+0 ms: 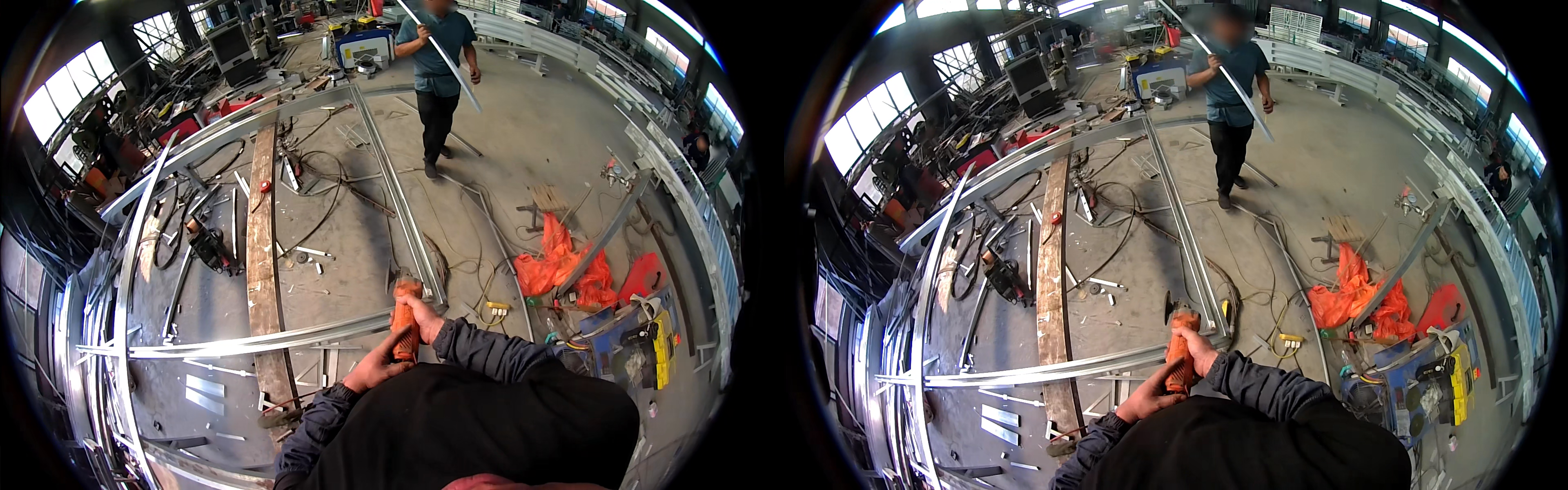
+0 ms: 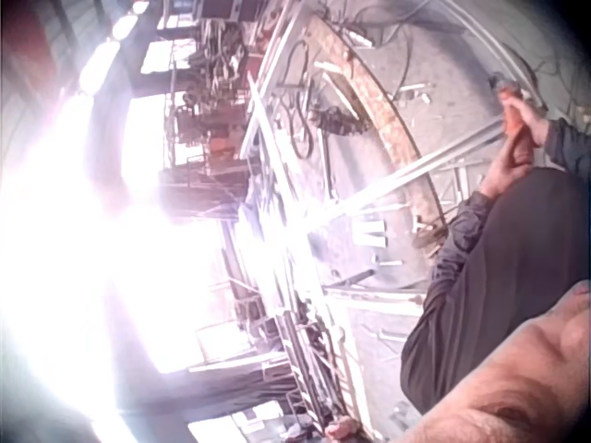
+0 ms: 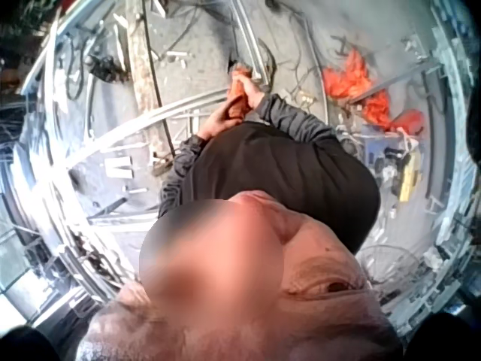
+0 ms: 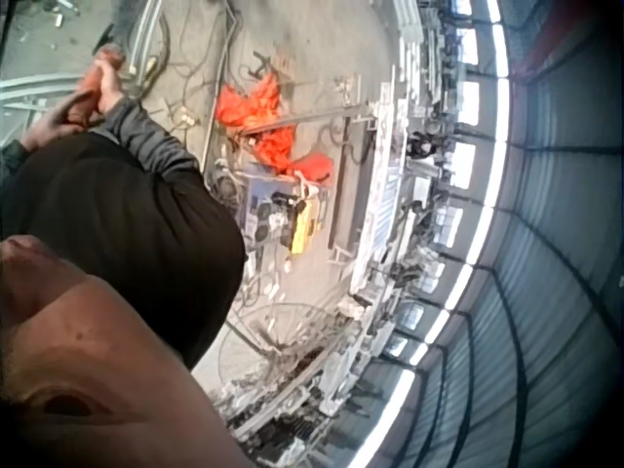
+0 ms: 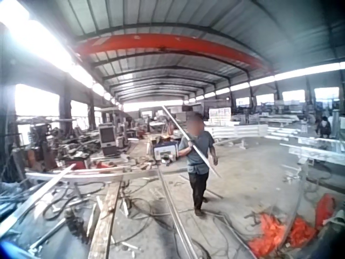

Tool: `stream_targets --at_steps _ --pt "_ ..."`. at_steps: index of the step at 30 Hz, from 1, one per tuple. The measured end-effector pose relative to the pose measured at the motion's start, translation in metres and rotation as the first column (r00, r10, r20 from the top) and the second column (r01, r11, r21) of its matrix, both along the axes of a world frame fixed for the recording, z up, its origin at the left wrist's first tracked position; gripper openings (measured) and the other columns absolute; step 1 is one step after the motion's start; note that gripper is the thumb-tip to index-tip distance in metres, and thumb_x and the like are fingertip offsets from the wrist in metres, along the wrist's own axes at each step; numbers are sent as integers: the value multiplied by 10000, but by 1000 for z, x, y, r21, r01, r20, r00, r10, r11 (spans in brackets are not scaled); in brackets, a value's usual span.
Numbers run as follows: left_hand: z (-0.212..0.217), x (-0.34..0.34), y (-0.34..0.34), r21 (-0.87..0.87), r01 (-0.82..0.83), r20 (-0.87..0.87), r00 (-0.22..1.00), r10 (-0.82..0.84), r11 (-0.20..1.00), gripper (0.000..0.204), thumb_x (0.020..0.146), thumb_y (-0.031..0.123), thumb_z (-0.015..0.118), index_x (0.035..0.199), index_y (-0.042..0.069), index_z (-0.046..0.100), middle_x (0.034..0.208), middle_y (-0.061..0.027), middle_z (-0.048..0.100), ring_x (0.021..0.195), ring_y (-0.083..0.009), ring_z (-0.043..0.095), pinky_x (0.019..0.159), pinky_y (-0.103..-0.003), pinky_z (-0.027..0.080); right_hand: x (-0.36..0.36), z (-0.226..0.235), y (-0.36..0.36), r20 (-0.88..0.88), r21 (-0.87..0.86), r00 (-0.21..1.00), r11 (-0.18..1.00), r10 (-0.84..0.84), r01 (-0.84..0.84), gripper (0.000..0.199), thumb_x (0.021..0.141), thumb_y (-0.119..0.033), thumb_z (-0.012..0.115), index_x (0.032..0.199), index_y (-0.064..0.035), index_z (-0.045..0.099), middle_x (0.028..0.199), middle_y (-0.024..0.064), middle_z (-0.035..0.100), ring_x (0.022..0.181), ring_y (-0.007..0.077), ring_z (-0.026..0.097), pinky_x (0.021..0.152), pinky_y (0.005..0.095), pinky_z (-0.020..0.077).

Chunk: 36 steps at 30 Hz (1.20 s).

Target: The person uses an angle grinder to smooth and deburr the edges of a large rectangular metal frame lying on the workshop floor. They repeatedly reposition the frame and grind multiple sides and corners, producing sparks throughout the process.

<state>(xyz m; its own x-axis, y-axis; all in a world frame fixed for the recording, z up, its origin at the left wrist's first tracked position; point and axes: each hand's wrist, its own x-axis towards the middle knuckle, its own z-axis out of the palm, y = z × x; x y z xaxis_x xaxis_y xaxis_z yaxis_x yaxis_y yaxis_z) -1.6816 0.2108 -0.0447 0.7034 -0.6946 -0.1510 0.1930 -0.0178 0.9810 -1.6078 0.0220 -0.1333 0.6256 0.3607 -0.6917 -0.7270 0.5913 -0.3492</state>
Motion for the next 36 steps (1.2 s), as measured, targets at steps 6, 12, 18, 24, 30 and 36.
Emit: stream_targets --at_steps 6,12,18,24,30,36 --pt "32 7 55 481 -23 353 920 -170 877 782 934 475 710 1553 136 372 1175 -256 685 1084 -455 659 887 -462 537 -6 13 42 17 56 1000 998 -15 14 410 912 -386 635 1092 -23 571 912 130 660 854 288 667 798 449 568" --pt "35 11 79 515 -76 504 833 -230 854 731 952 536 638 1515 138 395 1231 -256 644 1059 -471 649 866 -496 533 -7 30 63 30 21 999 999 -31 31 428 906 -395 632 1102 -23 556 923 136 658 850 293 661 810 428 571" --pt "40 16 75 489 -110 566 795 -219 865 721 958 548 616 1509 137 399 1184 -250 649 1053 -469 648 859 -494 536 -3 33 60 21 38 996 996 -82 81 426 908 -378 641 1144 -41 530 943 115 645 857 277 656 788 443 576" --pt "46 16 76 399 -110 556 818 -145 910 698 967 532 614 1510 154 390 1248 -229 621 1062 -452 651 878 -495 532 5 32 54 -13 125 998 991 -56 57 406 898 -372 641 1103 -40 529 914 128 641 837 297 652 804 463 574" --pt "46 -10 88 217 -161 628 778 -11 963 686 962 505 638 1500 155 396 1160 -248 620 996 -479 645 837 -516 526 -4 43 52 17 55 999 998 -44 43 435 891 -405 657 1099 -54 506 884 108 599 821 276 625 788 416 573" --pt "25 -55 101 87 -254 643 753 140 963 677 930 438 704 1467 138 421 1142 -268 622 1012 -495 624 831 -534 511 -37 51 69 279 -276 945 957 171 -92 503 913 -596 551 1025 -106 578 942 74 615 883 249 618 815 366 538"
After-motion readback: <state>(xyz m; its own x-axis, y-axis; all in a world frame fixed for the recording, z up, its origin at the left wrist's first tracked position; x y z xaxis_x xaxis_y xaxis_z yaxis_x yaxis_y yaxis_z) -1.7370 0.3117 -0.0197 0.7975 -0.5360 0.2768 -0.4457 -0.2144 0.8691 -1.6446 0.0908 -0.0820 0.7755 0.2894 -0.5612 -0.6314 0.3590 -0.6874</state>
